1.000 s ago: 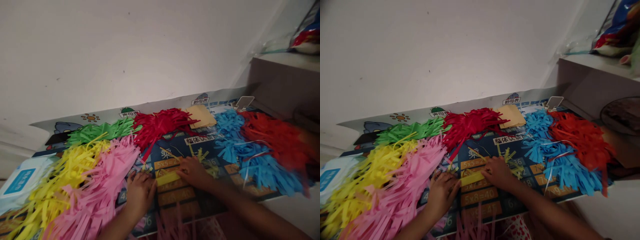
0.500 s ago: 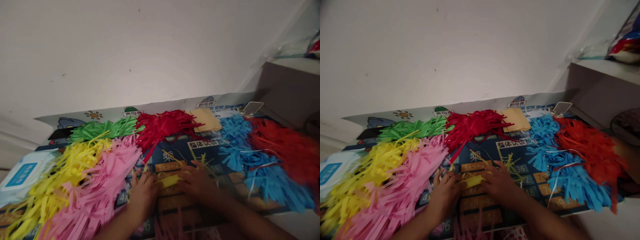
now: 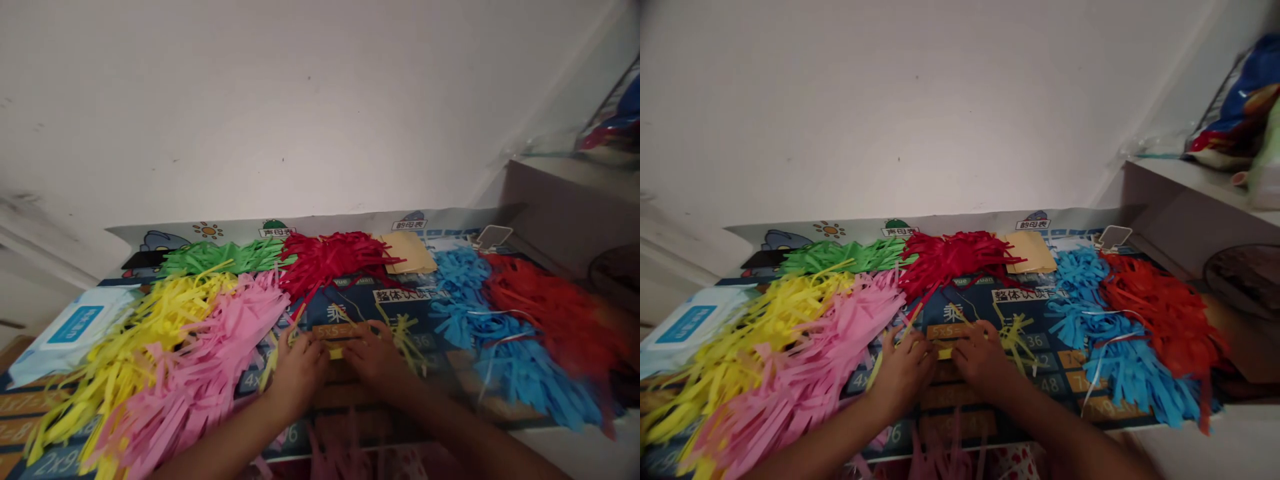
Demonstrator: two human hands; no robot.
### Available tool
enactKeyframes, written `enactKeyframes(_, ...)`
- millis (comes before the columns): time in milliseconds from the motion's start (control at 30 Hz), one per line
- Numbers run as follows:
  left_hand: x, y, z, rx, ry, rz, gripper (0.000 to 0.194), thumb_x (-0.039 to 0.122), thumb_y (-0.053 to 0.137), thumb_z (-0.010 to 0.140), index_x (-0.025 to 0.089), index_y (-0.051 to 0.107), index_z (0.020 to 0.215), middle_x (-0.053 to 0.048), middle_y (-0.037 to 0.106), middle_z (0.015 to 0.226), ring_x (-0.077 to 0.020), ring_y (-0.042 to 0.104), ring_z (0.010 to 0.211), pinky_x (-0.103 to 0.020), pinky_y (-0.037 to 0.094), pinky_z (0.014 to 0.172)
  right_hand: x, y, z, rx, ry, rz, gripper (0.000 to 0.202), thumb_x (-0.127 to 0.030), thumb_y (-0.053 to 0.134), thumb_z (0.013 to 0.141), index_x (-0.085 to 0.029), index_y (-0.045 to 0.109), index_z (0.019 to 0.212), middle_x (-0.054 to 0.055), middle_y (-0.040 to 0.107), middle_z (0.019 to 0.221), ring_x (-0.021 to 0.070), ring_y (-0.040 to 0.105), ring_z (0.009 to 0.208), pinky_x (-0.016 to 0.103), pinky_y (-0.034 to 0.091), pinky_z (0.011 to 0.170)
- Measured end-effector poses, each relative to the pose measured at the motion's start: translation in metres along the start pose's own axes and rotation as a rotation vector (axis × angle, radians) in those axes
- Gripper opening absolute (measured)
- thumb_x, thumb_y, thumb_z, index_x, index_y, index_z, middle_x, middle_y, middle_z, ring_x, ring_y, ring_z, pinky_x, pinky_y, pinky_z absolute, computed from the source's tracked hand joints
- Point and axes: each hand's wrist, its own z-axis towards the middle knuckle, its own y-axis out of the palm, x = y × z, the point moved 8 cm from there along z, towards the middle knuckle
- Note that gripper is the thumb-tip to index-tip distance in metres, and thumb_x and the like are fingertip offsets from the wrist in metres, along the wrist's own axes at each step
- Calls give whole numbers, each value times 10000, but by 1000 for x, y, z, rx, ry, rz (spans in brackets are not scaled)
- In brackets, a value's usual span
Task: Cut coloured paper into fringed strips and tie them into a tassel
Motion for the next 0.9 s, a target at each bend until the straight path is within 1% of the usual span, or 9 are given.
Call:
enactKeyframes(167,-50,-20,-8,-47,-129,30,298,157,652,753,256,634,1033,-39,705,1021,-282,570,1046,-570,244,1017,11,-29,0,182,95,0,130,-154,552,911,-253,631,940,-31,713,897,175,557,993,444,174,1032)
enactKeyframes(267,-80,-45,-18,-61,-295,177,466,128,657,701,185,599,1161,-144,648,1188,-367,523,1146,-617,256,1013,13,-35,-1,219,102,-29,183,-128,492,927,-243,635,935,-22,717,898,180,549,986,445,169,1035)
enactKeyframes(333,-71,-55,-19,-34,-312,200,547,140,643,710,158,546,1248,-189,564,1309,-392,465,1222,-622,253,1027,8,-32,-1,228,85,-52,203,-121,465,936,-233,634,920,-16,713,874,185,549,977,448,174,1034)
enactKeyframes(400,-37,-51,-14,1,-179,97,517,168,601,773,215,518,1281,-131,537,1357,-336,453,1250,-581,238,1064,1,-25,0,213,69,-54,192,-136,467,938,-231,634,925,-11,708,865,195,548,997,447,185,1033)
enactKeyframes(467,2,-36,-8,7,-4,2,332,221,561,868,273,563,1195,-27,634,1222,-244,528,1157,-522,215,1098,-7,-20,2,179,58,-34,177,-155,476,938,-230,636,932,-2,709,877,206,548,1024,444,192,1033)
enactKeyframes(533,18,-15,-4,-44,47,2,181,241,561,910,262,609,1083,12,693,1028,-190,579,1013,-464,256,1073,-13,-18,4,161,52,-21,194,-151,464,944,-226,642,932,9,711,864,210,556,1023,440,188,1032)
enactKeyframes(633,4,2,-8,-74,-4,25,83,243,586,913,257,633,980,32,699,895,-186,584,907,-445,317,983,-19,-24,3,208,33,-40,231,-129,438,955,-221,649,937,11,714,834,200,573,981,430,190,1023)
enactKeyframes(733,-15,-4,-19,6,-31,16,122,220,575,922,269,635,1016,24,711,993,-205,569,973,-453,293,966,-22,-22,1,218,6,-52,240,-131,427,960,-225,648,961,9,720,868,195,576,963,430,205,1010)
enactKeyframes(900,-6,-5,-34,26,101,-54,98,230,559,933,266,645,961,52,708,912,-176,549,997,-412,207,1039,-20,-2,-13,102,3,-36,225,-158,429,965,-220,640,1016,30,710,910,207,567,991,418,242,984)
